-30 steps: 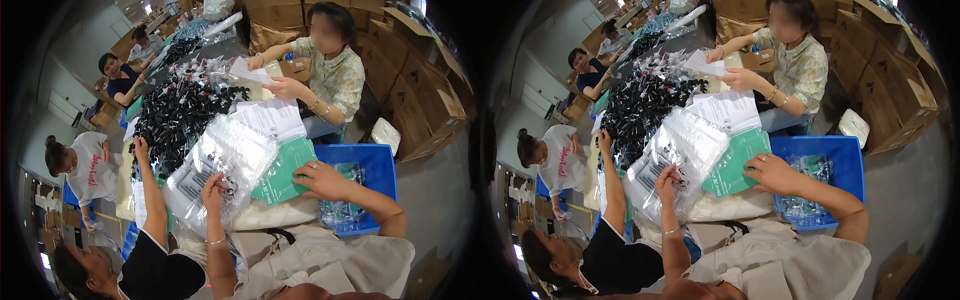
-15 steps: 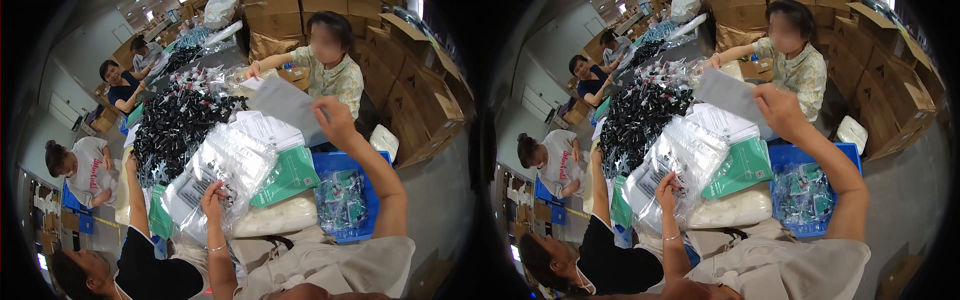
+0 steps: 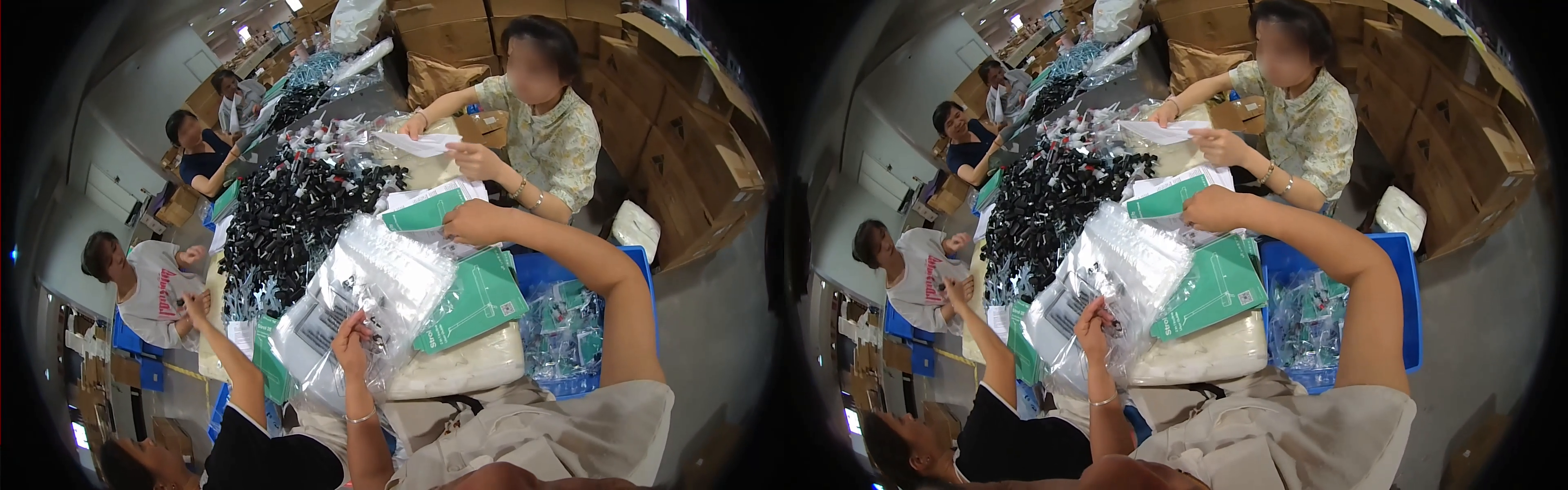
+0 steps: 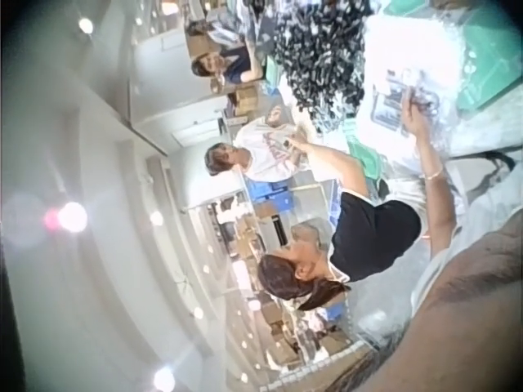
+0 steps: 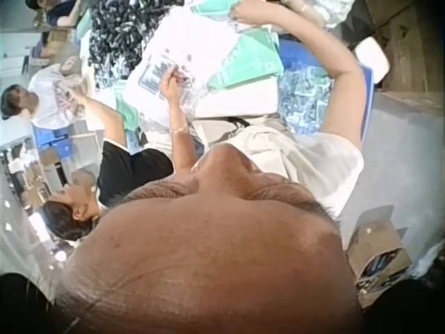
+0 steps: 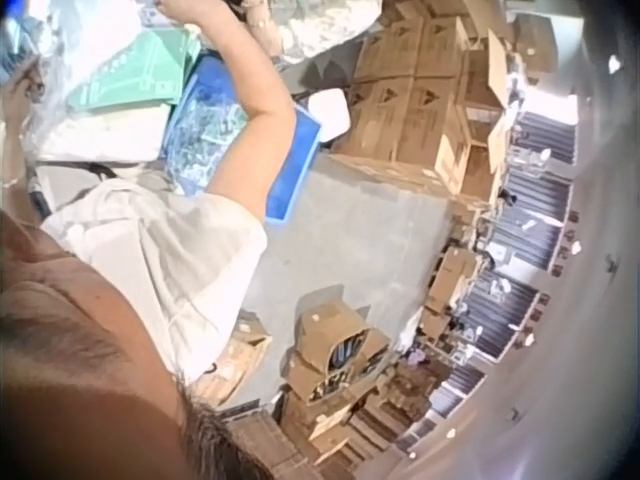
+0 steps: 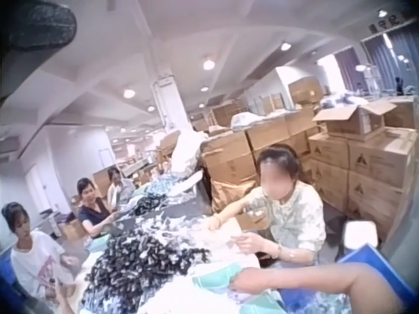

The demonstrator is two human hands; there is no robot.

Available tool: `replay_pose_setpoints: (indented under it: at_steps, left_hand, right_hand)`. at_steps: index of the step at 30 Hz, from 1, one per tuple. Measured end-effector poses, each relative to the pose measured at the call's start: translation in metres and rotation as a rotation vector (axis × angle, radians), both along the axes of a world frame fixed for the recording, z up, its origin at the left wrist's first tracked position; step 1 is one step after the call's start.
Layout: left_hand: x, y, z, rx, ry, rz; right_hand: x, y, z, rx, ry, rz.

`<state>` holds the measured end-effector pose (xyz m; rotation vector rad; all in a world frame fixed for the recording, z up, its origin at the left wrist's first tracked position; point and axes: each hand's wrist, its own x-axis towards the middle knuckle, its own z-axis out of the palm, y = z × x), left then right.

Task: Packaging small black components and instruction manuals into clear plastic bags at a production table.

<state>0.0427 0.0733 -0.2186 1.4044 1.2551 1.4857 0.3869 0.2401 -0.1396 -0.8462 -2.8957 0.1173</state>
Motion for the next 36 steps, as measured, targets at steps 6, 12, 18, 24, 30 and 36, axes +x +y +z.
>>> replay_pose_setpoints:
  at_steps: [6, 12, 18, 24, 30, 36]
  left_hand:
    - [-0.001, 0.0, -0.001, 0.023, -0.016, 0.015]
    - [0.001, 0.0, -0.002, -0.001, -0.034, 0.004]
    - [-0.002, 0.0, -0.004, -0.003, -0.032, 0.003]
    - [0.001, -0.001, -0.001, 0.008, -0.023, 0.018]
    - [0.003, -0.002, 0.002, 0.016, -0.046, 0.008]
    - [0.003, -0.001, 0.001, 0.024, -0.046, 0.003]
  right_hand:
    - [0.0, 0.003, 0.01, -0.032, 0.028, 0.049]
    - [0.004, 0.01, 0.002, -0.065, 0.052, 0.077]
    - [0.004, 0.012, 0.003, -0.069, 0.043, 0.089]
    - [0.001, 0.01, 0.008, -0.07, -0.002, 0.076]
    - [0.003, 0.009, 0.011, -0.098, 0.014, 0.074]
    - [0.003, 0.009, 0.01, -0.09, 0.011, 0.071]
